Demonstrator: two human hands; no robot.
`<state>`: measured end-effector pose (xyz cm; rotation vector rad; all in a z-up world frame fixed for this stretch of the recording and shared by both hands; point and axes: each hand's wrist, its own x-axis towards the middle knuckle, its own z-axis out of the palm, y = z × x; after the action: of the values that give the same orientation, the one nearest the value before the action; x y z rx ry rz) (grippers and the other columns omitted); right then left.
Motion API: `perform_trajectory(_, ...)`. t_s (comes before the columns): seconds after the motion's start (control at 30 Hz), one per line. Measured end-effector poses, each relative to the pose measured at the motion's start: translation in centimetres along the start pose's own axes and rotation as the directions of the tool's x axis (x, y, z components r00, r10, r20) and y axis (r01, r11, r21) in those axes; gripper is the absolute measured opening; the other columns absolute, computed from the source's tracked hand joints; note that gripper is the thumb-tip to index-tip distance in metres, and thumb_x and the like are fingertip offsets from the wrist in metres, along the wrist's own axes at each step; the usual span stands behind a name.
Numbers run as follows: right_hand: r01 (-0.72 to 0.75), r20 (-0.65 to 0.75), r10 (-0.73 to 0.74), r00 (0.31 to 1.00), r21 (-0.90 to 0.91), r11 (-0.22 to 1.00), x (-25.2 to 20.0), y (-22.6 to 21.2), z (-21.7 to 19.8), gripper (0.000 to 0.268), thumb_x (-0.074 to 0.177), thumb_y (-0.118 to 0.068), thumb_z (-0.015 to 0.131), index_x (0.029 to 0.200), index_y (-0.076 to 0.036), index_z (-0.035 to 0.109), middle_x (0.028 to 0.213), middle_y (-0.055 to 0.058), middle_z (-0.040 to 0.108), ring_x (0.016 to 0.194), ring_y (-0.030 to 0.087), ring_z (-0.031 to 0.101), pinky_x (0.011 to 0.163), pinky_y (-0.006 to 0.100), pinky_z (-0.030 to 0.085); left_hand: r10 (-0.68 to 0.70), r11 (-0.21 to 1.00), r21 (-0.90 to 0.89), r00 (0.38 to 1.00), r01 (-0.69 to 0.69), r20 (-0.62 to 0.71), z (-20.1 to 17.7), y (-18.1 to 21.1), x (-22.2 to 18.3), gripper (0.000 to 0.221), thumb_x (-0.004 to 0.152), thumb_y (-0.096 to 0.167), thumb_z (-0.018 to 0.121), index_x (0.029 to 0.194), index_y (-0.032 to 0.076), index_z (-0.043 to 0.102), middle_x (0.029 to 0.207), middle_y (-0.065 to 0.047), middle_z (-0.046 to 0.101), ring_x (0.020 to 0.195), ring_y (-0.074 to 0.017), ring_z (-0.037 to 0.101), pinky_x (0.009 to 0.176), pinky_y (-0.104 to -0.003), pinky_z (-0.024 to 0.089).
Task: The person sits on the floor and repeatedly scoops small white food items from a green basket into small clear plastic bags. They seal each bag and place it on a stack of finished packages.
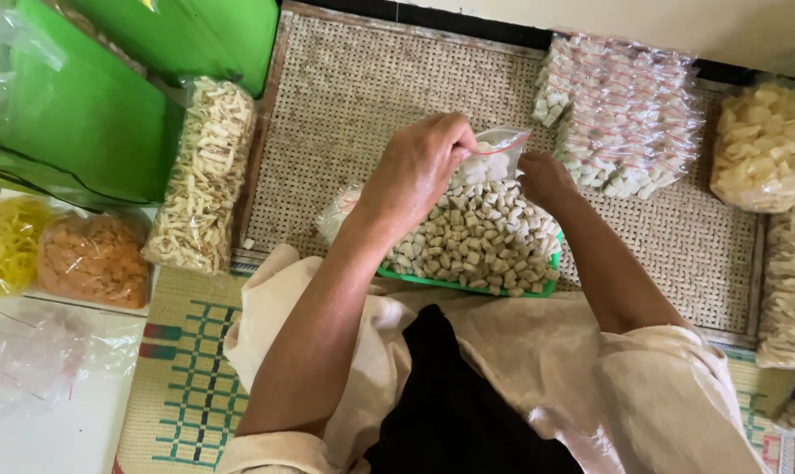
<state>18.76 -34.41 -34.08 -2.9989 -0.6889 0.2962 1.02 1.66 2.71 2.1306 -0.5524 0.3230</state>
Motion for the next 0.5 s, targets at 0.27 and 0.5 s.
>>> perform_trajectory(0.27, 0.029, -0.051, -0.029, 0.998, 0.013, 0.999, -2.3, -2.7, -5.3, 0.022, 0.094, -0.028, 0.071, 0.114, -0.019, 0.072, 0.118, -0.001, 0.066, 0.109, 0.029, 0.069, 0.081, 0.042, 0.061, 0.008, 1.000, 0.000, 1.000, -0.008, -0.014, 0.5, -0.1, -0.2, 0.019, 0.097, -0.009, 0.060, 0.091, 0.008, 0.053, 0.072, -0.005, 0.053, 0.064, -0.0185, 0.062, 0.065, -0.033, 0.058)
perform_trajectory(0.5, -0.143, 0.130, 0.116, 0.985, 0.229, 0.963, -5.4, -11.2, -15.0, 0.023, 0.102, -0.021, 0.065, 0.118, -0.006, 0.071, 0.121, 0.016, 0.064, 0.086, 0.028, 0.064, 0.064, 0.037, 0.056, 0.052, 0.998, -0.019, 0.995, -0.054, -0.085, 0.8, -0.3, -0.5, 0.019, 0.099, -0.014, 0.060, 0.093, 0.002, 0.053, 0.084, -0.017, 0.070, 0.063, -0.0170, 0.071, 0.046, -0.022, 0.060)
